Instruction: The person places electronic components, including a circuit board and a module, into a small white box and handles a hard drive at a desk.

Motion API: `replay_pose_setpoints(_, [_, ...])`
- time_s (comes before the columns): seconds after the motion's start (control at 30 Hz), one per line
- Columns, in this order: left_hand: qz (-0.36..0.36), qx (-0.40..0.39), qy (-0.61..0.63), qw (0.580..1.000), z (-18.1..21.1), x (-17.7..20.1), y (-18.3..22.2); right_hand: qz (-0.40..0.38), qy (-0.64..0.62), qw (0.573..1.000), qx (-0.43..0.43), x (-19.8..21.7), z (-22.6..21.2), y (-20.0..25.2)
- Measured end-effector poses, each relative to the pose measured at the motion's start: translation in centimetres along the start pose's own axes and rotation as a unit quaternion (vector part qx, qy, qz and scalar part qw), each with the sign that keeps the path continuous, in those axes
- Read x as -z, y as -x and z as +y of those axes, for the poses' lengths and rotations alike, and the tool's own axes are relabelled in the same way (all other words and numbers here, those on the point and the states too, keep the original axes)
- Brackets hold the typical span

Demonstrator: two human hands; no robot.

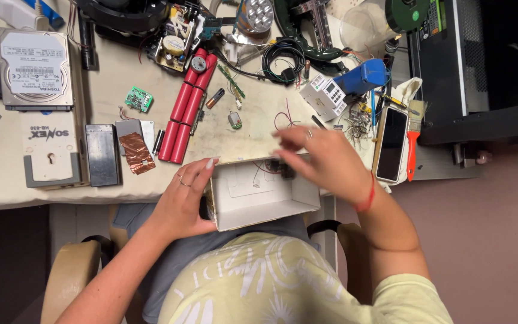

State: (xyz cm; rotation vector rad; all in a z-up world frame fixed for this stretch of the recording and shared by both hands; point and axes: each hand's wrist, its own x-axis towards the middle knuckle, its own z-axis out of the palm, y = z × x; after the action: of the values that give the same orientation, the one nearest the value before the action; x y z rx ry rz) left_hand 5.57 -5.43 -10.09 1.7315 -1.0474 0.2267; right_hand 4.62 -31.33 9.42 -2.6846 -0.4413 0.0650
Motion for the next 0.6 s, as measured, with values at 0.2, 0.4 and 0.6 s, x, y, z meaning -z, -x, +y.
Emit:
replay_pose_setpoints(0.2, [-0.007,-0.004,0.004,1.000,0.2,0.3,0.1,-0.174,-0.096,0.978,-0.062,-4.2,4.8,-7.2])
replay_pose_setpoints(0.4, [-0.007,-0.002,0.004,1.000,-0.1,0.1,0.2,-0.209,0.017,0.974,-0.084,-6.0,4.9,-9.9])
replay_pose_setpoints(0.6, [-0.005,0.005,0.002,1.000,0.0,0.2,0.3,-0.214,0.038,0.972,-0.089,-7.0,5.3,-10.2])
